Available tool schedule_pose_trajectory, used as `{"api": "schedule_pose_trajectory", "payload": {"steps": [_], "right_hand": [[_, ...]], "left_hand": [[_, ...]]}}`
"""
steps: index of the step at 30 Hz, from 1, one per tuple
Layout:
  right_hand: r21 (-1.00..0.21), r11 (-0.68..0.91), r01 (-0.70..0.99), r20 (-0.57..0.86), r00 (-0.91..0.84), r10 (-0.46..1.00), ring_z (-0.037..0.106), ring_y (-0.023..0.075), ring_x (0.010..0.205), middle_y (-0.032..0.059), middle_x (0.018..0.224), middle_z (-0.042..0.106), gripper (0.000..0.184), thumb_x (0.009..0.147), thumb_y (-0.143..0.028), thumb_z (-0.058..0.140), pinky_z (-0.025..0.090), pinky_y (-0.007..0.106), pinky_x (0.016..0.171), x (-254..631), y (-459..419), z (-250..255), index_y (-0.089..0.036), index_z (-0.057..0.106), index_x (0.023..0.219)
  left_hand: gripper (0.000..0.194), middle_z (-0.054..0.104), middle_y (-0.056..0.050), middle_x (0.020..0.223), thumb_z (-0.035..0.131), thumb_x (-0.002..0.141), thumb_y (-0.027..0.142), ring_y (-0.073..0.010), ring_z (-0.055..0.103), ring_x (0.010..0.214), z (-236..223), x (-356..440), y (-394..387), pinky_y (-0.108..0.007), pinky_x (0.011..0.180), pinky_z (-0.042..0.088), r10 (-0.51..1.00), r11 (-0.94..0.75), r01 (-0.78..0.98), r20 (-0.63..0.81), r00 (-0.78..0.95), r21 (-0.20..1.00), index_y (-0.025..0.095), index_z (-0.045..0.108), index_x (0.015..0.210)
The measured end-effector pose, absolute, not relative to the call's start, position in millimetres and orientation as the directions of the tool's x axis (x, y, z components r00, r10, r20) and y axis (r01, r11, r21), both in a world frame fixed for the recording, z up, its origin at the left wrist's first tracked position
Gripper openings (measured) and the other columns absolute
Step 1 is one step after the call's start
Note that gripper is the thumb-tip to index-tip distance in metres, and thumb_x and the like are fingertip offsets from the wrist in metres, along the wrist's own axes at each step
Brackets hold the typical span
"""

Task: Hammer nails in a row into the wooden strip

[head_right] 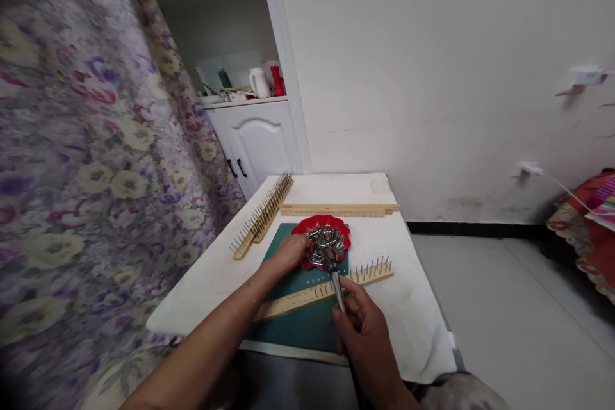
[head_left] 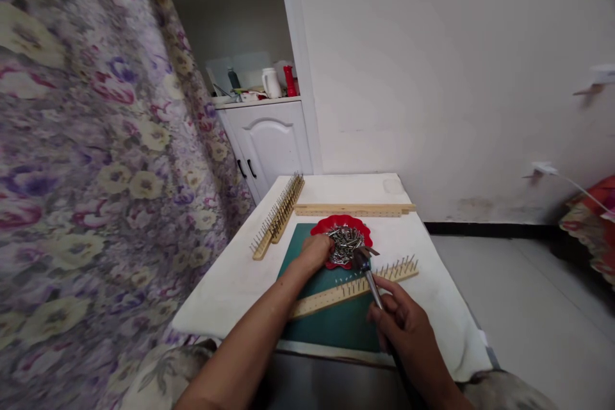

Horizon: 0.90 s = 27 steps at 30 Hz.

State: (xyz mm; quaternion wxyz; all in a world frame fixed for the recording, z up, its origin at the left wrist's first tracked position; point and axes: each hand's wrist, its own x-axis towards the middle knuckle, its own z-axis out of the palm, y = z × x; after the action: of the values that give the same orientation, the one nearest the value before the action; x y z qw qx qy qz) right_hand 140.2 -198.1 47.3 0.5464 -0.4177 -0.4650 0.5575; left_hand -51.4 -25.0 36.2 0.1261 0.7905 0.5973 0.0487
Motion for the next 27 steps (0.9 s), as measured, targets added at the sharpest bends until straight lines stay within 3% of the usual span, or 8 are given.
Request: {"api": "schedule_pose_trajectory", "payload": {"steps": [8, 19, 23, 25, 27], "right_hand": [[-0.973, 0.043, -0.226, 0.054, -0.042, 0.998, 0.045, 0.0095, 0.041, -0.0024, 0.065, 0.061, 0.043, 0.08, -0.035, 0.063, 0.035, 0.02, 0.038, 142.9, -197.6, 46.9, -0.019, 0.055, 0.119], [-0.975, 0.037, -0.22, 0.049, -0.05, 0.998, 0.044, 0.0088, 0.041, -0.002, 0.066, 0.06, 0.043, 0.081, -0.033, 0.062, 0.034, 0.02, 0.038, 141.2, -197.2, 44.8, -0.017, 0.053, 0.12], [-0.972, 0.036, -0.23, 0.05, -0.057, 0.997, 0.042, 0.0084, 0.04, -0.0016, 0.067, 0.06, 0.042, 0.082, -0.033, 0.062, 0.032, 0.02, 0.038, 140.9, -196.8, 43.2, -0.017, 0.053, 0.12], [-0.972, 0.036, -0.23, 0.052, -0.064, 0.997, 0.043, 0.0084, 0.041, -0.0014, 0.068, 0.06, 0.043, 0.082, -0.032, 0.062, 0.033, 0.02, 0.039, 140.8, -196.9, 42.5, -0.017, 0.052, 0.121], [-0.974, 0.044, -0.222, 0.06, -0.064, 0.996, 0.044, 0.0083, 0.041, -0.0016, 0.067, 0.06, 0.042, 0.082, -0.032, 0.062, 0.034, 0.02, 0.039, 140.4, -197.0, 41.6, -0.017, 0.052, 0.12]], "left_hand": [[0.018, 0.067, -0.006, 0.074, 0.05, 0.072, 0.017, -0.0186, 0.057, 0.07, 43.7, -54.4, -27.4, -0.025, 0.064, 0.036, 0.936, -0.323, 0.912, -0.056, 0.348, 0.253, 0.015, 0.068, 0.071], [0.015, 0.065, -0.004, 0.082, 0.048, 0.081, 0.018, -0.0172, 0.056, 0.078, 37.9, -63.0, -42.9, -0.024, 0.071, 0.038, 0.913, -0.405, 0.845, 0.107, 0.393, 0.349, 0.018, 0.062, 0.078], [0.013, 0.065, -0.003, 0.083, 0.05, 0.08, 0.021, -0.0161, 0.057, 0.078, 34.6, -63.6, -46.8, -0.024, 0.071, 0.041, 0.943, -0.332, 0.702, 0.212, 0.256, 0.63, 0.016, 0.062, 0.083], [0.012, 0.064, -0.002, 0.077, 0.054, 0.076, 0.022, -0.0147, 0.057, 0.072, 32.4, -63.6, -48.1, -0.024, 0.067, 0.043, 0.973, -0.226, 0.524, 0.173, 0.15, 0.821, 0.015, 0.061, 0.083], [0.014, 0.063, -0.001, 0.072, 0.057, 0.072, 0.024, -0.0124, 0.057, 0.064, 32.0, -63.0, -51.6, -0.023, 0.062, 0.044, 0.992, -0.123, 0.347, 0.101, 0.082, 0.93, 0.014, 0.06, 0.082]]}}
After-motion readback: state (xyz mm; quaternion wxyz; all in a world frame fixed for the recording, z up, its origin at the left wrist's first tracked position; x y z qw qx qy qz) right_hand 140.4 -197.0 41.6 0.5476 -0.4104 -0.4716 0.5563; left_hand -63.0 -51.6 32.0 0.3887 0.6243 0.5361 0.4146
